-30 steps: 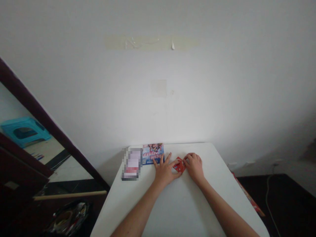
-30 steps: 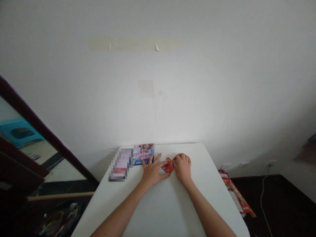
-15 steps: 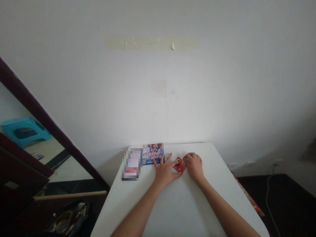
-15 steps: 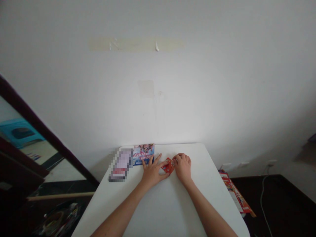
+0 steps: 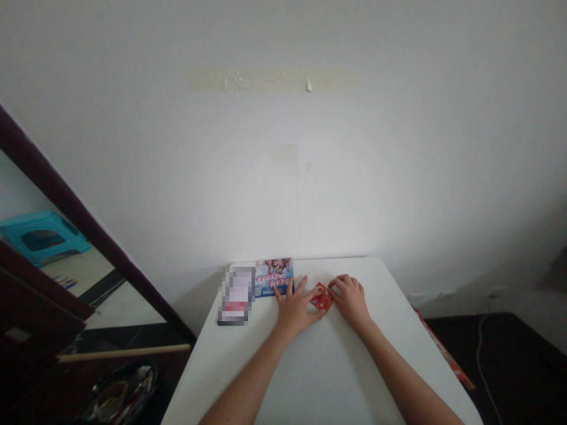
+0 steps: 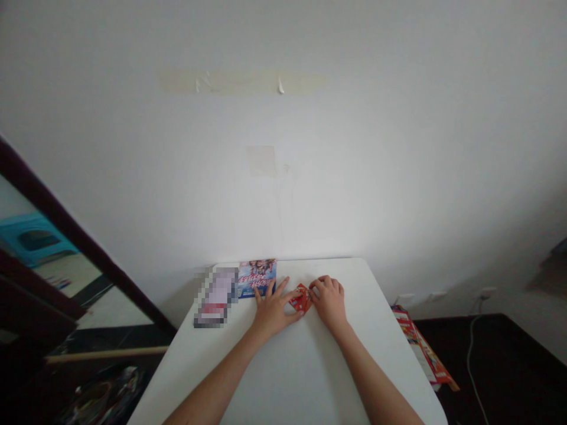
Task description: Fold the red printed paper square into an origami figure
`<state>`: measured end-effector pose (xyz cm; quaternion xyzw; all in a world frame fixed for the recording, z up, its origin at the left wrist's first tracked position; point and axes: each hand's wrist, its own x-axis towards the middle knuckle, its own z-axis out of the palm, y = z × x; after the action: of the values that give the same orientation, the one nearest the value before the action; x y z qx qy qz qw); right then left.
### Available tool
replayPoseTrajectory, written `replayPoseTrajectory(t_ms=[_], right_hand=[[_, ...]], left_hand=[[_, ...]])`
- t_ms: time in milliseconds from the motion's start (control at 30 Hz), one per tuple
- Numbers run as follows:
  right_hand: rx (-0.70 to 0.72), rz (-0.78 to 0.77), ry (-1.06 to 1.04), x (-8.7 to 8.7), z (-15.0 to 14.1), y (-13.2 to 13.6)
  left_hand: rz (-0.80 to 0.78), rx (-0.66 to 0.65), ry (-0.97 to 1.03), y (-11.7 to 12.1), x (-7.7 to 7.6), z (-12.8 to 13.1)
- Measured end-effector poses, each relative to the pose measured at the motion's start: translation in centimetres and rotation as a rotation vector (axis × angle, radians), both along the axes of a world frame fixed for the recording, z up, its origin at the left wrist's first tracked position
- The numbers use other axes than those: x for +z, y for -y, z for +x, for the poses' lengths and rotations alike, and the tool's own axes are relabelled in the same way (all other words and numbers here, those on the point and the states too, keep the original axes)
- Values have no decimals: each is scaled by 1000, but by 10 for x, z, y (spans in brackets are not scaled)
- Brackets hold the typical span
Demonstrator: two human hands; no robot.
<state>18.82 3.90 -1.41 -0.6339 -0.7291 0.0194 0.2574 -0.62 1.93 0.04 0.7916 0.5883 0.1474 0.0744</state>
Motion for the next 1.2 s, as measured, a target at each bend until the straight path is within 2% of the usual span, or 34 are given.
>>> replayPoseTrajectory(t_ms=[200, 500, 733, 1200], right_hand=[[17, -14, 27, 6, 4, -3], [100, 17, -4, -3, 10, -5], [94, 53, 29, -5, 8, -4], [106, -33, 25, 4, 8, 1]], left_hand=[[-1, 3, -25, 0, -1, 0], [6, 4, -8, 1, -2, 0], [24, -19, 10, -5, 0, -4], [-3, 16, 15, -7, 1, -5]])
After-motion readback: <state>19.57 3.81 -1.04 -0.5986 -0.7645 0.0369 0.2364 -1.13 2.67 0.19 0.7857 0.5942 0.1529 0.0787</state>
